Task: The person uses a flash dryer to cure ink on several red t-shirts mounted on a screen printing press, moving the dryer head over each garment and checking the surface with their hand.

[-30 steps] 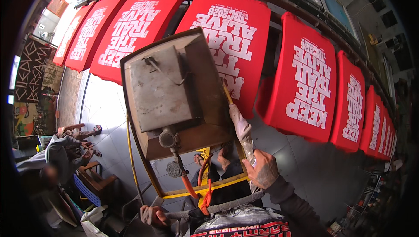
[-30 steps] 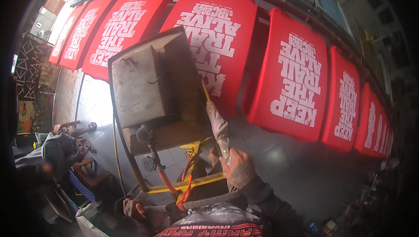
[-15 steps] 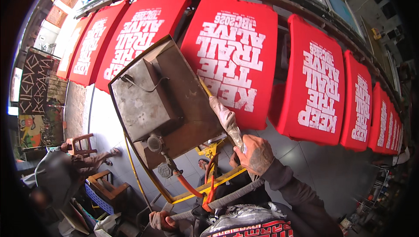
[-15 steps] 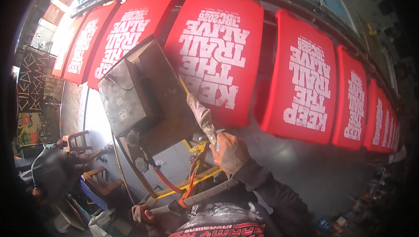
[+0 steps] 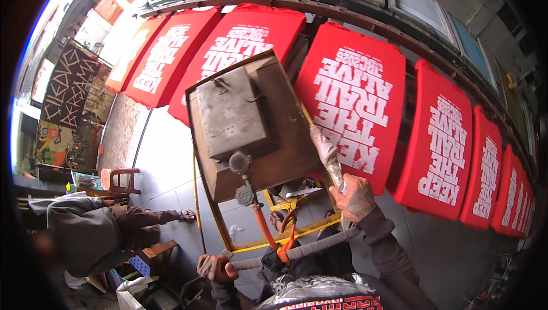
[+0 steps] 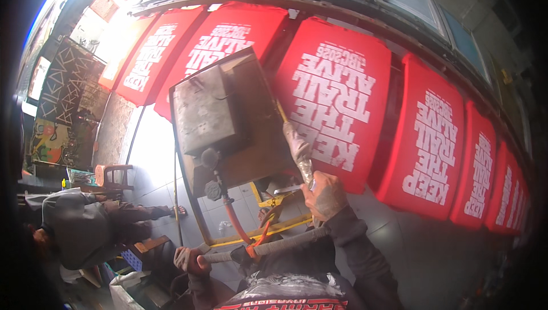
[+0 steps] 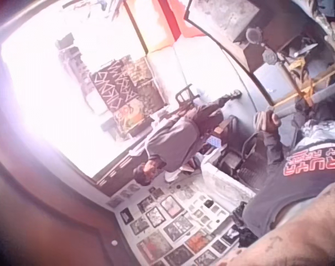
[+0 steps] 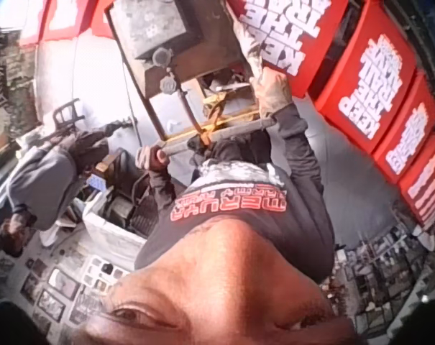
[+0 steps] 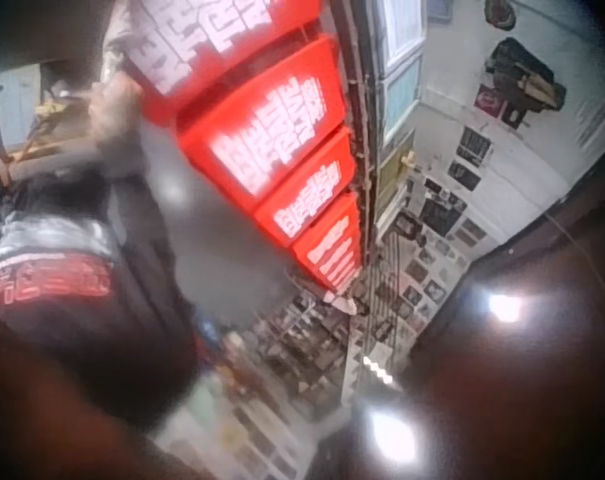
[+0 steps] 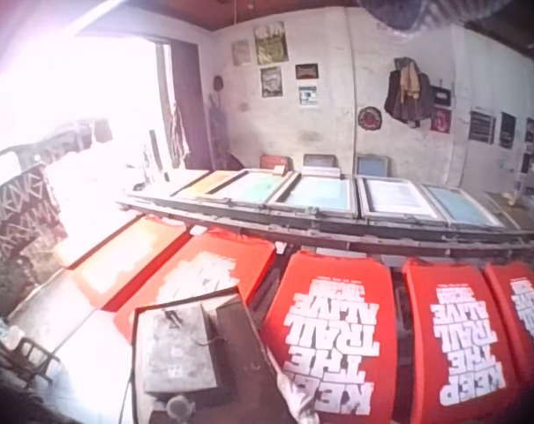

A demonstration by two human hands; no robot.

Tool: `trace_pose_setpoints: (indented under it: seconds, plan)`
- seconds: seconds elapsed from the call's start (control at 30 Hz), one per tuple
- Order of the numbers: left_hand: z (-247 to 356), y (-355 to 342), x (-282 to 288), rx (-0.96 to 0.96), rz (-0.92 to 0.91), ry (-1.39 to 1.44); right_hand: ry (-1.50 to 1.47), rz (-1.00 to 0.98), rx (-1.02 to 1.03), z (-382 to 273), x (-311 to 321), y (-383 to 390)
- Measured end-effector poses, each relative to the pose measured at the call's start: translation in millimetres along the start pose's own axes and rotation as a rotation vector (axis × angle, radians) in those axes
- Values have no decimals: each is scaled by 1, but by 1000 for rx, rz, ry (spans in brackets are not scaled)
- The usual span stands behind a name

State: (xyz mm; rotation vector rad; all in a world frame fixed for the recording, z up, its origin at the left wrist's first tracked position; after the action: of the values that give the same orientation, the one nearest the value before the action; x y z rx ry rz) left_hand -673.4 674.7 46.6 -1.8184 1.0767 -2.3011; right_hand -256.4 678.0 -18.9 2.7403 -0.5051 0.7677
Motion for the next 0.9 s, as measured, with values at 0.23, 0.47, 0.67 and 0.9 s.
trace_pose_setpoints:
  seconds: [0.23,0.47,0.67,0.9]
  plan:
    - [-39,-52,-14,-80,26,93,6,60,-14,-16,-21,-31]
    - [-75,-78,-43,-119,29,137,72,93,-36,-37,-30,-62]
    - [-84,-119,-55,-193,101,184,91,113,-43,-47,-30,-99]
    - [-99,-159,-77,-202,125,206,134,124,-59,-55,-32,-134]
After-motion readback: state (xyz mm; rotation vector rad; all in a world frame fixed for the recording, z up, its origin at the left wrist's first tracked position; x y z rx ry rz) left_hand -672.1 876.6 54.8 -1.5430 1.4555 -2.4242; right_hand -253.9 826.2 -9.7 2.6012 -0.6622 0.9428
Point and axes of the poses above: each hand's wrist, its own y-axis away from the middle knuckle, its own x-axis out of the back of the hand, z = x × y, the point moved 9 cm from there along -y, towards the middle knuckle, and after that the axes turned 12 degrees about -y, right-handed, at the moved point
